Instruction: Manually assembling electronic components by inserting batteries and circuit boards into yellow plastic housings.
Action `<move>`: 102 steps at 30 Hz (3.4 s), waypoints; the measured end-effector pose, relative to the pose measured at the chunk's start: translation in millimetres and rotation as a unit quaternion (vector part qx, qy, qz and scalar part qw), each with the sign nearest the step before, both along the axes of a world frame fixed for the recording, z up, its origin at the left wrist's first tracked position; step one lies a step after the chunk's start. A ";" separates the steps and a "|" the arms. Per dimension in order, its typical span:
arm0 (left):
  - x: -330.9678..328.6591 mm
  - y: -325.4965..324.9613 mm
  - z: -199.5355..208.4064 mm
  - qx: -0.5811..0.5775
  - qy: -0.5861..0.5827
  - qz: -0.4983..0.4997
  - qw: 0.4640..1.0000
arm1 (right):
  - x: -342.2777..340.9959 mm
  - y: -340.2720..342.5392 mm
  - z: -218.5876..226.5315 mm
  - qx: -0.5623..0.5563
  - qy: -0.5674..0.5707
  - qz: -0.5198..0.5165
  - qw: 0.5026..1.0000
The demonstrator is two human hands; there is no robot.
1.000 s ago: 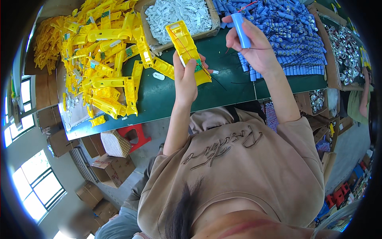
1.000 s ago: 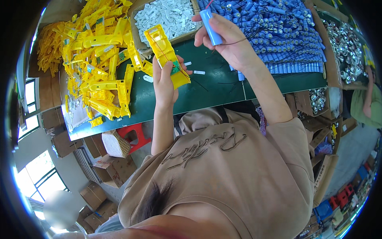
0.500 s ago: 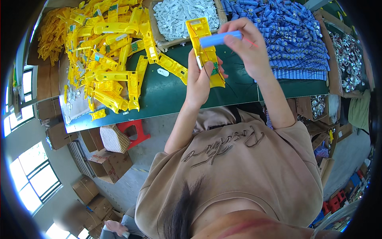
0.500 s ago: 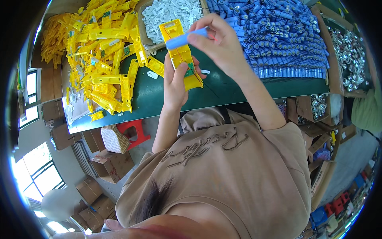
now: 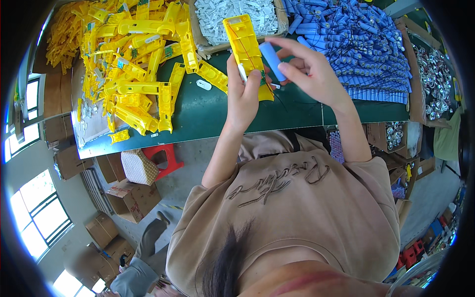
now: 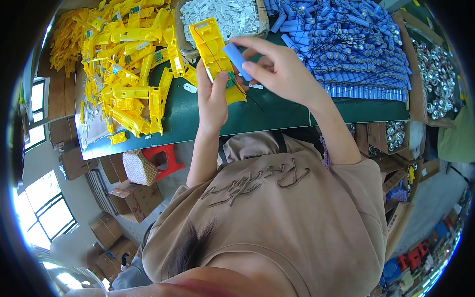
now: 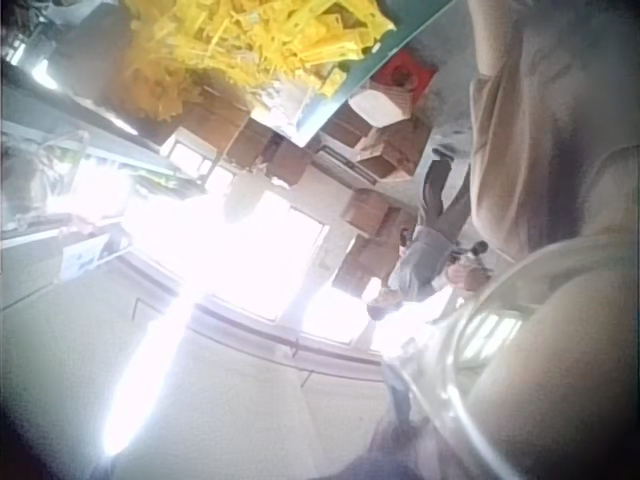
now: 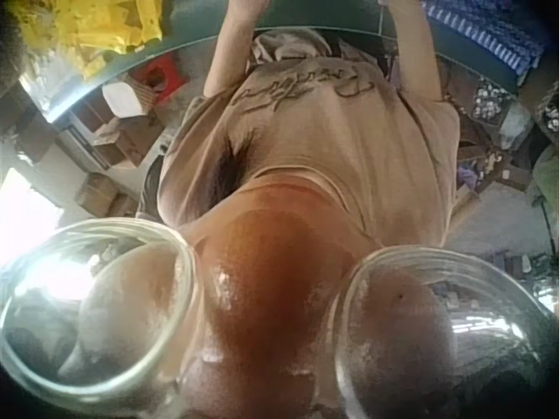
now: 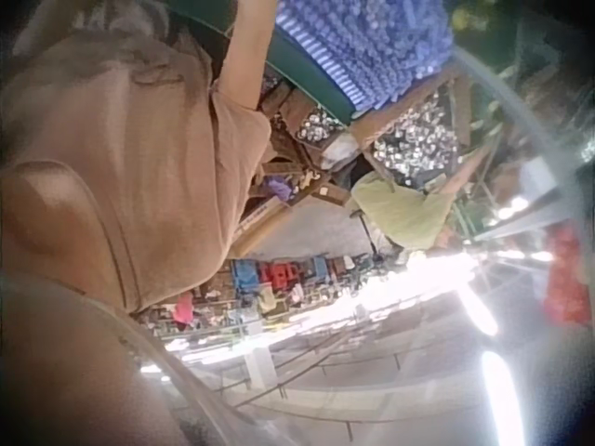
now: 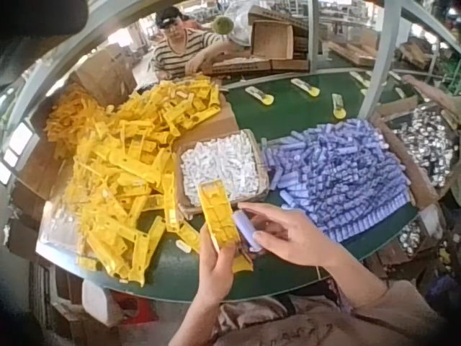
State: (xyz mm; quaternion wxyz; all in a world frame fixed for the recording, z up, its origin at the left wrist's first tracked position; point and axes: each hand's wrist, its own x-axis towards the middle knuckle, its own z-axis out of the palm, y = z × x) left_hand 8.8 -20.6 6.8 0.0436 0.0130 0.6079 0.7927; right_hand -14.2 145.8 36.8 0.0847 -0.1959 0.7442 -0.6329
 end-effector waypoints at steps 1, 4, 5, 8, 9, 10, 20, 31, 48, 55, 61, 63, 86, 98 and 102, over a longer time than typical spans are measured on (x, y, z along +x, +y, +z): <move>0.1 0.7 -1.1 -0.024 0.025 0.001 0.999 | -0.8 0.2 -1.4 -0.131 -0.058 0.011 0.990; 1.6 5.2 -3.8 -0.054 0.051 -0.002 0.997 | -2.7 -9.0 -8.1 -0.178 -0.058 0.022 0.982; 1.9 6.2 -4.6 -0.059 0.052 -0.004 0.997 | -4.0 -10.2 -11.9 -0.194 -0.060 0.004 0.979; 1.1 4.4 -6.3 -0.082 0.067 -0.002 0.994 | -10.3 -12.2 -17.2 -0.113 0.059 -0.035 0.991; 1.2 4.1 -6.0 -0.082 0.066 -0.001 0.994 | -10.2 -14.1 -17.6 -0.113 0.058 -0.034 0.991; 1.2 4.2 -4.4 -0.086 0.062 -0.001 0.994 | -9.8 -16.8 -17.6 -0.124 0.063 -0.049 0.989; 0.7 2.5 7.9 -0.114 0.066 -0.007 0.991 | -5.6 -20.1 -8.1 -0.054 0.186 -0.106 0.975; 5.6 4.5 4.7 -0.105 0.041 -0.028 0.993 | -10.7 -23.3 -9.8 -0.061 0.075 -0.098 0.990; 3.2 2.5 1.7 -0.130 0.033 -0.014 0.991 | -14.8 -34.7 -28.1 -0.107 0.019 -0.070 0.992; 3.5 2.3 0.9 -0.191 0.044 0.021 0.980 | -16.3 -34.6 -31.2 0.021 0.133 -0.102 0.986; -2.6 2.6 1.5 -0.197 0.027 0.010 0.980 | -16.3 -41.6 -40.6 0.004 0.122 -0.123 0.985; -4.7 -2.3 -7.3 -0.218 0.043 0.011 0.975 | -16.6 -40.9 -39.6 0.017 0.091 -0.130 0.987; -0.5 -71.9 -19.2 0.020 -0.038 0.119 0.992 | -218.5 -23.4 -63.0 0.317 0.471 -0.017 0.823; -2.6 -78.7 -27.0 0.035 -0.047 0.089 0.994 | -214.2 -35.9 -80.3 0.445 0.487 0.053 0.750; -0.3 -74.4 -27.2 0.031 -0.057 0.096 0.993 | -201.6 -29.8 -57.2 0.360 0.390 0.054 0.846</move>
